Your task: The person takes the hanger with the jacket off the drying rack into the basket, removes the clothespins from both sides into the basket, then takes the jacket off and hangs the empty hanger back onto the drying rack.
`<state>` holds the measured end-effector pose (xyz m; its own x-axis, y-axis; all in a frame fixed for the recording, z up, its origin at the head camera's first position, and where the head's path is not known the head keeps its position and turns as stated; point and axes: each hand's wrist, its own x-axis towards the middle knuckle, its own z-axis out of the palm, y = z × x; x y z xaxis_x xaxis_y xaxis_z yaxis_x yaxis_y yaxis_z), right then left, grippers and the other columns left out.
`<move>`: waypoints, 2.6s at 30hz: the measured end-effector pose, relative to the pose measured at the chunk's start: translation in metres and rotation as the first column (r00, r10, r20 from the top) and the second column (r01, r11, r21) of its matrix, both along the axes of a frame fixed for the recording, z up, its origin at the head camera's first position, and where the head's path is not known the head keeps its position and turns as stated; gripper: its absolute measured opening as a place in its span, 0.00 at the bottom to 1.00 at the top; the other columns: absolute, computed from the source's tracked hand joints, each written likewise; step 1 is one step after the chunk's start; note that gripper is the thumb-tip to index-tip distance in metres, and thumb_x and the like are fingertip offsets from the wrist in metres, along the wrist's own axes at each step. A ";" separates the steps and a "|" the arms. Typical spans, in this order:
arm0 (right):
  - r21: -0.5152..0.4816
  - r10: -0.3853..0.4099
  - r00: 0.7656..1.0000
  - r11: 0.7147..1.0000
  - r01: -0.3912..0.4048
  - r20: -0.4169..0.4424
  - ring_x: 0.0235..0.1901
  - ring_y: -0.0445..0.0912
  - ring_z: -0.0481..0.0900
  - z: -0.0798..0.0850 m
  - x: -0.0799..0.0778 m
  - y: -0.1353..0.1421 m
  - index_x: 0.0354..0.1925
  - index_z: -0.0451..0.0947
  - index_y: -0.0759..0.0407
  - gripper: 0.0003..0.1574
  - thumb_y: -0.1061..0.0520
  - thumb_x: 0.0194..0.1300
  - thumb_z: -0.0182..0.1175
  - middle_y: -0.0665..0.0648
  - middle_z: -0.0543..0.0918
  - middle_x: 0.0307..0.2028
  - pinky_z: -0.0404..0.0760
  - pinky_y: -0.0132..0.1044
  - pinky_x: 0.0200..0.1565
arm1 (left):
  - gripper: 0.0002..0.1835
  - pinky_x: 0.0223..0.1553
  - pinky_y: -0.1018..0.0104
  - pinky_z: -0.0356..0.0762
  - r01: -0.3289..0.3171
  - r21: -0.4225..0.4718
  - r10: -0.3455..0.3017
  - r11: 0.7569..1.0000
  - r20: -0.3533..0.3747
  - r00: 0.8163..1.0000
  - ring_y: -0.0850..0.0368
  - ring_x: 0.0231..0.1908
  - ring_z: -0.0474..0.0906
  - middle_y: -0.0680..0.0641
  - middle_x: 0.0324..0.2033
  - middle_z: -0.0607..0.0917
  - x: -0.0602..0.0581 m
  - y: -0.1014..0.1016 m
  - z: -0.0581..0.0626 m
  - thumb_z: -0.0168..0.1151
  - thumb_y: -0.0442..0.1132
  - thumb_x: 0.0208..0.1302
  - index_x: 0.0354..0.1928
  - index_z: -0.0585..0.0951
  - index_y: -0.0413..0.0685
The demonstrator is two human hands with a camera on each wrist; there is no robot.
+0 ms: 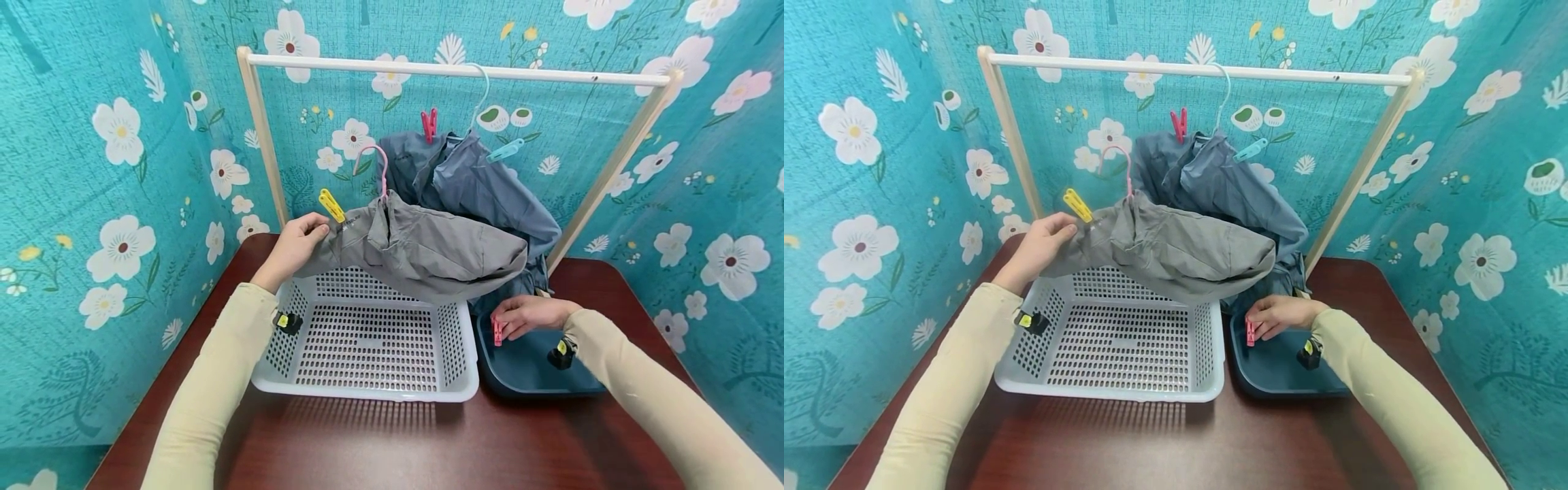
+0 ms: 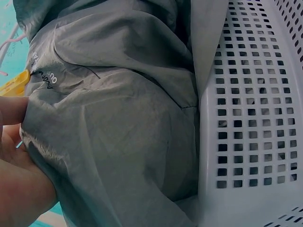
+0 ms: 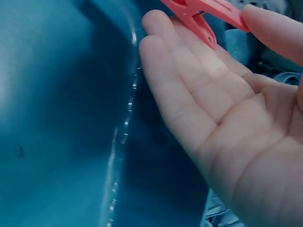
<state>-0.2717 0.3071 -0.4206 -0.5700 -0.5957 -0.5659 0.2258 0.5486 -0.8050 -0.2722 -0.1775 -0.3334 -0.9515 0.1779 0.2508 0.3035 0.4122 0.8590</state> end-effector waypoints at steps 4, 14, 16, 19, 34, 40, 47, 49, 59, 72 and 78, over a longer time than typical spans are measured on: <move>0.004 -0.006 1.000 1.000 0.006 0.017 0.48 0.55 0.78 -0.005 0.002 -0.002 0.60 0.63 0.76 0.28 0.54 0.73 0.49 0.62 0.79 0.46 0.73 0.49 0.53 | 0.15 0.41 0.59 0.68 0.000 0.001 0.000 1.000 -0.006 1.000 0.52 0.39 0.69 0.40 0.40 0.77 0.001 0.000 0.001 0.48 0.38 0.74 0.51 0.77 0.34; 0.069 -0.021 0.999 0.997 0.020 0.024 0.47 0.54 0.79 -0.015 0.009 -0.005 0.58 0.64 0.76 0.26 0.56 0.72 0.50 0.62 0.79 0.45 0.74 0.50 0.52 | 0.14 0.41 0.58 0.68 0.004 -0.008 -0.004 1.000 0.000 1.000 0.52 0.40 0.70 0.41 0.41 0.78 0.002 0.001 0.001 0.48 0.38 0.74 0.51 0.77 0.36; 0.084 -0.027 0.999 0.996 0.025 0.021 0.47 0.54 0.79 -0.019 0.009 -0.006 0.57 0.65 0.76 0.25 0.57 0.71 0.51 0.62 0.79 0.45 0.75 0.49 0.51 | 0.14 0.42 0.58 0.68 0.003 -0.010 -0.003 1.000 0.007 1.000 0.51 0.40 0.70 0.41 0.42 0.78 0.002 0.002 0.001 0.48 0.38 0.73 0.51 0.77 0.37; 0.105 -0.045 0.999 0.994 0.043 0.014 0.46 0.54 0.79 -0.024 0.010 -0.007 0.55 0.68 0.75 0.23 0.57 0.70 0.52 0.61 0.80 0.43 0.76 0.48 0.50 | 0.14 0.41 0.58 0.68 0.002 -0.019 -0.002 1.000 0.008 1.000 0.51 0.40 0.70 0.41 0.42 0.78 0.002 0.002 0.000 0.48 0.39 0.74 0.51 0.77 0.37; 0.070 -0.090 0.996 0.994 0.089 0.018 0.41 0.51 0.81 -0.032 0.011 -0.003 0.45 0.74 0.74 0.15 0.60 0.70 0.51 0.60 0.82 0.37 0.77 0.47 0.48 | 0.14 0.41 0.59 0.68 0.006 -0.007 -0.005 1.000 0.018 1.000 0.52 0.39 0.70 0.41 0.41 0.78 0.002 0.003 -0.002 0.49 0.39 0.73 0.50 0.78 0.38; 0.090 -0.126 0.992 0.988 0.123 0.029 0.39 0.52 0.82 -0.030 0.012 -0.002 0.41 0.77 0.70 0.13 0.60 0.69 0.52 0.61 0.82 0.35 0.78 0.46 0.47 | 0.14 0.41 0.58 0.68 0.014 0.000 -0.014 1.000 0.019 1.000 0.52 0.39 0.69 0.41 0.41 0.78 0.001 0.003 -0.004 0.49 0.40 0.73 0.50 0.78 0.38; 0.102 -0.157 0.987 0.983 0.154 0.019 0.42 0.53 0.81 -0.026 0.016 -0.001 0.51 0.70 0.75 0.20 0.58 0.71 0.51 0.64 0.81 0.41 0.78 0.47 0.47 | 0.13 0.39 0.59 0.69 0.016 -0.003 -0.016 1.000 0.014 1.000 0.52 0.38 0.70 0.43 0.40 0.78 0.001 0.005 -0.005 0.49 0.39 0.73 0.48 0.78 0.39; 0.103 -0.155 0.988 0.983 0.154 0.007 0.44 0.55 0.81 -0.024 0.017 -0.001 0.55 0.68 0.76 0.24 0.57 0.71 0.51 0.66 0.80 0.44 0.77 0.48 0.48 | 0.13 0.38 0.59 0.69 0.012 -0.007 -0.011 1.000 0.011 1.000 0.52 0.37 0.70 0.43 0.39 0.78 0.001 0.006 -0.005 0.49 0.40 0.73 0.48 0.79 0.40; 0.169 -0.099 0.988 0.978 0.119 -0.121 0.47 0.57 0.79 0.002 0.022 -0.004 0.60 0.65 0.76 0.30 0.52 0.72 0.50 0.67 0.77 0.49 0.77 0.50 0.47 | 0.13 0.39 0.58 0.69 0.028 -0.038 -0.027 0.999 0.005 1.000 0.51 0.38 0.71 0.42 0.40 0.78 0.005 0.009 0.000 0.49 0.39 0.73 0.50 0.78 0.40; 0.101 -0.018 0.970 0.994 0.043 -0.243 0.46 0.55 0.78 0.052 0.034 -0.023 0.60 0.66 0.73 0.29 0.51 0.72 0.51 0.67 0.76 0.48 0.77 0.45 0.48 | 0.11 0.31 0.58 0.67 0.027 -0.098 -0.031 0.995 -0.042 0.999 0.50 0.30 0.68 0.45 0.34 0.79 0.009 0.013 -0.002 0.50 0.39 0.73 0.48 0.80 0.44; 0.025 0.007 0.929 1.000 0.003 -0.370 0.45 0.53 0.79 0.087 0.036 -0.043 0.58 0.69 0.74 0.26 0.54 0.73 0.50 0.64 0.79 0.45 0.78 0.42 0.47 | 0.12 0.31 0.60 0.67 0.018 -0.116 -0.024 0.993 -0.055 0.998 0.52 0.30 0.68 0.45 0.35 0.79 0.011 0.016 -0.001 0.50 0.40 0.73 0.48 0.80 0.44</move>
